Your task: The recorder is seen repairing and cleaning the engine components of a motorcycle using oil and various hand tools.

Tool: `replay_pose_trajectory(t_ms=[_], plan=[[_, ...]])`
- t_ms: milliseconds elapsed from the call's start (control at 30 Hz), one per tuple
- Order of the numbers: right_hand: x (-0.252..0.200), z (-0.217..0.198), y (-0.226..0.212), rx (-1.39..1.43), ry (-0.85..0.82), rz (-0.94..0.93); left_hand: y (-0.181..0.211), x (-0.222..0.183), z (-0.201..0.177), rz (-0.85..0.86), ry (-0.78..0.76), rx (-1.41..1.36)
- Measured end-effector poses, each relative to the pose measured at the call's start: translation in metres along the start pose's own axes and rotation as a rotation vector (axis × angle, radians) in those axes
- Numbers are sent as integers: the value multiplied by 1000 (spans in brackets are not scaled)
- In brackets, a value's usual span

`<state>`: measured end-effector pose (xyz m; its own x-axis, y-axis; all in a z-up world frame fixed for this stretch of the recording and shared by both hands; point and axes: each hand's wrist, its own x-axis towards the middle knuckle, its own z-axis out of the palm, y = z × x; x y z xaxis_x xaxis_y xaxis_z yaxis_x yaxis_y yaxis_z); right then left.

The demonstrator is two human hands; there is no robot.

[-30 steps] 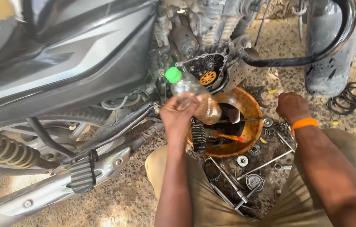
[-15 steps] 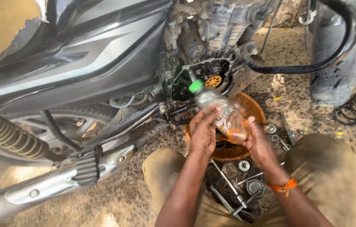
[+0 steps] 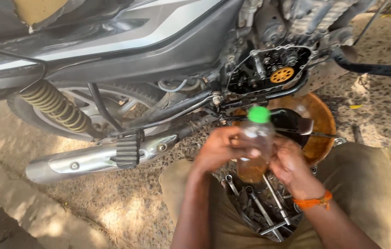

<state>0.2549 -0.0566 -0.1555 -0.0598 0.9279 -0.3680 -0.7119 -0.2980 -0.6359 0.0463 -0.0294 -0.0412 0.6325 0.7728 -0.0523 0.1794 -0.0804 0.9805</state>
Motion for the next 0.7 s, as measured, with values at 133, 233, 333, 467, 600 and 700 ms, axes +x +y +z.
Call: replay_pose_trajectory(t_ms=[133,233,333,467,600,700], plan=[[21,66,-5,-27,-46,-221,-4,-41,-47,29,298,-408],[71,88,7,-104,-106,-351,-1,-54,-64,57,575,-384],[118,98,30,-186,89,-443,1,-58,-72,89,739,-409],[174,91,59,-116,416,-585,4,-54,-77,109,810,-319],[190,90,74,-3,361,-797,5,-52,-80,41,840,-252],[178,107,72,-150,353,-845,6,-55,-80,100,855,-280]])
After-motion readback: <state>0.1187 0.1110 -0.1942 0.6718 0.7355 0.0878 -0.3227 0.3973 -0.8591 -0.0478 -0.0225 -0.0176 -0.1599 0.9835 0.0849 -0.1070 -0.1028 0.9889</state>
